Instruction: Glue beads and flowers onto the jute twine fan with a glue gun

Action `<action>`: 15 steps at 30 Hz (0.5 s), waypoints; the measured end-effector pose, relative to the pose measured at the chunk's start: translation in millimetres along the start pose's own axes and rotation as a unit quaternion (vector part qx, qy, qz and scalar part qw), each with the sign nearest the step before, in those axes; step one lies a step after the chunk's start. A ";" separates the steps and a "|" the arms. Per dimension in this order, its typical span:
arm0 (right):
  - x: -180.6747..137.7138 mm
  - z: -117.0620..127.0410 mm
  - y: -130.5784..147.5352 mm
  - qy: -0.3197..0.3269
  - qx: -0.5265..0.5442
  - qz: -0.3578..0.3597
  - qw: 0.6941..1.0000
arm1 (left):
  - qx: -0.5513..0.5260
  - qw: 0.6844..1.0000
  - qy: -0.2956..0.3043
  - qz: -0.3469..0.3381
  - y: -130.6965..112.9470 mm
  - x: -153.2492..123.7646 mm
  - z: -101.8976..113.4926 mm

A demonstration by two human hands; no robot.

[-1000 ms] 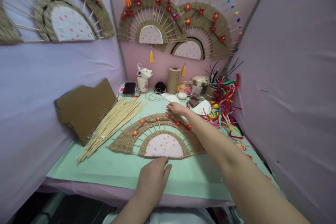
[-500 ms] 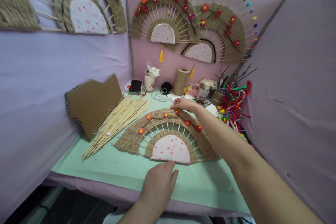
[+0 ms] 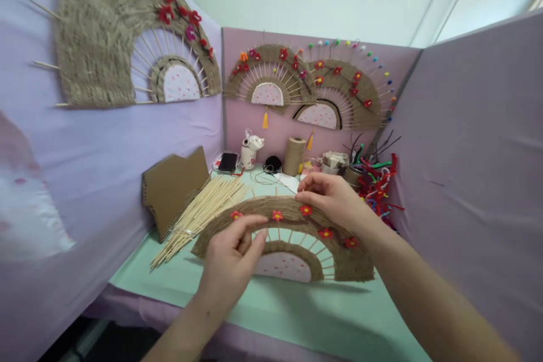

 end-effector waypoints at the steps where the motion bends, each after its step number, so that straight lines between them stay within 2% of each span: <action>1: -9.0 -1.3 3.3 -0.007 -0.015 0.003 1.000 | -0.041 0.999 -0.036 0.002 -11.4 8.8 6.1; 3: -22.3 -2.9 7.9 -0.022 -0.041 0.012 0.999 | -0.194 0.978 -0.061 0.042 -29.2 22.7 10.5; 4: -26.5 -3.4 9.3 -0.027 -0.049 0.015 0.998 | -0.291 0.951 -0.065 0.076 -35.8 27.6 10.0; 7: -31.0 -4.4 11.1 -0.034 -0.058 0.025 0.997 | -0.528 0.822 -0.080 0.199 -48.6 34.9 5.0; 9: -29.9 -4.6 11.2 -0.037 -0.065 0.032 0.997 | -0.592 0.754 -0.105 0.262 -52.1 35.8 3.2; 12: -27.2 -5.0 11.0 -0.039 -0.073 0.044 0.996 | -0.620 0.711 -0.141 0.300 -53.0 35.8 2.5; 15: -26.4 -5.2 10.7 -0.041 -0.080 0.050 0.995 | -0.630 0.702 -0.149 0.297 -51.1 36.6 1.7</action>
Point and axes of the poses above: each hand's wrist, its own x-axis towards the middle knuckle, its own z-axis out of the back of the hand, y = z × x, the point moved 3 cm from there along x, towards the middle knuckle, and after that the axes turned 15 degrees about -z, right-handed, at the moved point
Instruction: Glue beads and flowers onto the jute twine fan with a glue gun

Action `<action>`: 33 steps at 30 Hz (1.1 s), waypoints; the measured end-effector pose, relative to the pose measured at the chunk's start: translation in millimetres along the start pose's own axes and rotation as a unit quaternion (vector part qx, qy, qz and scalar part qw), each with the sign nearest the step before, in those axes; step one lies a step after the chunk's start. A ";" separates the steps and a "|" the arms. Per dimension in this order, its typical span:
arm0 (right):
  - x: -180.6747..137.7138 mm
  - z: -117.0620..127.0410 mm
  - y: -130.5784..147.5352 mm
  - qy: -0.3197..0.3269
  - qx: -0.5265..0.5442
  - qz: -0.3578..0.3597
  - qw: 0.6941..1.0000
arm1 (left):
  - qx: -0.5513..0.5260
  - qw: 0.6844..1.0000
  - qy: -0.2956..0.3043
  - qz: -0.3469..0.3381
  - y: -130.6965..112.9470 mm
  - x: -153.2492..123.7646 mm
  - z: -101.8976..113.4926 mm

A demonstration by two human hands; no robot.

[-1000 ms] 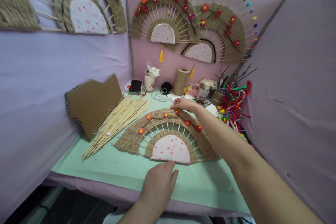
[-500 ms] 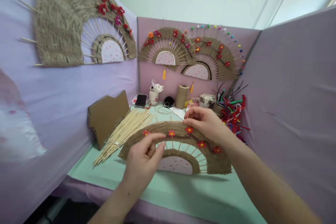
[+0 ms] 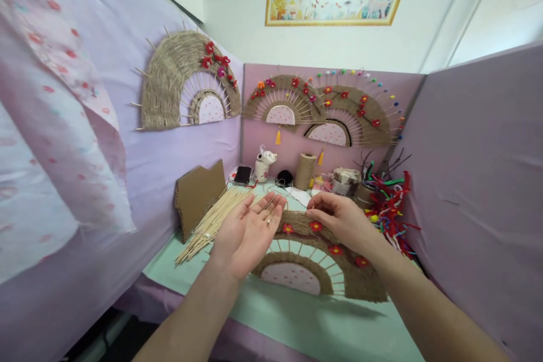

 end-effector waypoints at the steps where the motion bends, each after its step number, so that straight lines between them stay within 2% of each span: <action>1: -0.1 0.1 -0.1 -0.001 -0.002 -0.001 1.000 | 0.004 1.000 0.007 -0.005 0.1 1.2 0.5; 4: -0.9 1.0 0.9 0.001 -0.009 -0.005 1.000 | 0.075 0.994 0.071 -0.044 0.2 6.3 0.8; 6: -1.1 2.3 2.9 0.002 -0.012 -0.004 1.000 | 0.211 0.962 0.140 -0.107 0.0 11.1 0.3; 7: -1.1 3.1 4.1 0.002 -0.015 -0.002 1.000 | 0.301 0.927 0.170 -0.147 0.2 13.7 -0.1; 8: -1.1 3.7 5.4 0.000 -0.017 -0.001 1.000 | 0.396 0.878 0.192 -0.188 0.9 16.5 -0.5; 10: -1.7 3.9 7.9 0.000 -0.019 0.001 1.000 | 0.559 0.760 0.212 -0.257 3.5 21.8 -1.8; 13: -4.9 2.2 10.3 0.003 -0.016 0.006 1.000 | 0.703 0.607 0.212 -0.305 9.6 28.3 -4.8; 15: -6.0 4.1 10.5 0.001 -0.026 0.010 1.000 | 0.761 0.533 0.206 -0.307 13.2 30.7 -7.3; 17: 0.2 11.2 8.9 0.026 -0.036 0.017 0.999 | 0.799 0.483 0.200 -0.299 15.7 31.7 -9.7; 18: 8.3 17.6 6.7 0.043 -0.046 0.017 0.998 | 0.809 0.468 0.199 -0.295 16.3 32.0 -10.7; 20: 37.7 34.2 -2.5 0.079 -0.068 0.005 0.995 | 0.815 0.459 0.200 -0.292 16.7 32.5 -12.1; 22: 83.9 56.4 -19.6 -0.006 -0.132 -0.041 0.990 | 0.812 0.466 0.198 -0.290 15.9 33.4 -12.4; 24: 136.5 67.4 -41.7 -0.034 -0.173 -0.082 0.981 | 0.807 0.478 0.191 -0.288 14.4 34.7 -11.5; 28: 224.2 56.5 -84.7 -0.029 -0.255 -0.133 0.957 | 0.806 0.494 0.180 -0.273 12.0 38.0 -7.3; 33: 280.1 30.4 -107.8 -0.047 -0.313 -0.128 0.940 | 0.790 0.514 0.173 -0.286 11.9 37.9 -1.0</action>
Point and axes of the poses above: each hand's wrist, its own x-axis towards the middle knuckle, its own z-axis out of the back of the hand, y = z × x, the point moved 3 cm from there along x, towards the middle knuckle, and after that the axes turned 15 degrees about -z, right-handed, at the moved point
